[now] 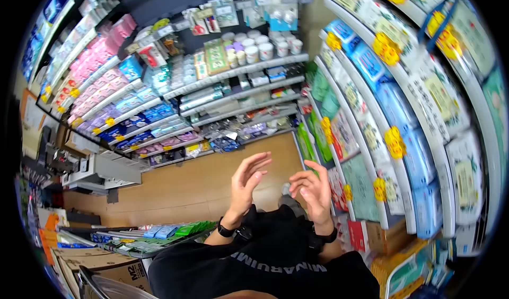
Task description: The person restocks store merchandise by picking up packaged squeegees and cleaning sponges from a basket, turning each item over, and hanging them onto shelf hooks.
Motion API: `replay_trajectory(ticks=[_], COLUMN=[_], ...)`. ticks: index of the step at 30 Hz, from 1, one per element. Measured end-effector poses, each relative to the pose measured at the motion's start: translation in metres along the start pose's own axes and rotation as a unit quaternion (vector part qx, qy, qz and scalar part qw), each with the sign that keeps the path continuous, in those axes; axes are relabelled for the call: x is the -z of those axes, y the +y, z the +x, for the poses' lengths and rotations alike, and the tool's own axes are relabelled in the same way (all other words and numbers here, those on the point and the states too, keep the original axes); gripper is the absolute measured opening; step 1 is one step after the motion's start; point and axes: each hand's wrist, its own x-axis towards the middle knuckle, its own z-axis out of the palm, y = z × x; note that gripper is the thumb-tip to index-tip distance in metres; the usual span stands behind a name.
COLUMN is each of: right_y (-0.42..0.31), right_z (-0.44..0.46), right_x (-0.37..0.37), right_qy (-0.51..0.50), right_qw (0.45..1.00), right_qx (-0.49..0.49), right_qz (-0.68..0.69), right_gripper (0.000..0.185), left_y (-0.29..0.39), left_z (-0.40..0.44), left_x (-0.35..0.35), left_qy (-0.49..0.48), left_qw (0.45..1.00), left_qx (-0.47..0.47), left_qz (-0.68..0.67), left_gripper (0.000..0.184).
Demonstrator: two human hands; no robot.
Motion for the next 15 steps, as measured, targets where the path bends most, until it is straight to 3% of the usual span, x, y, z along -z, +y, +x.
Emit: replay_trajectory(ticks=[15], right_y=[-0.017], right_z=[-0.115], right_x=[-0.031], right_qy=[0.094], right_qw=[0.993], right_qx=[0.025], right_qz=[-0.068], right_gripper=[0.060], left_y=[0.007], left_z=[-0.073], left_x=[-0.013], left_qy=[-0.146], left_qw=[0.985], left_qx=[0.064], left_qz=[-0.061], left_gripper=[0.048])
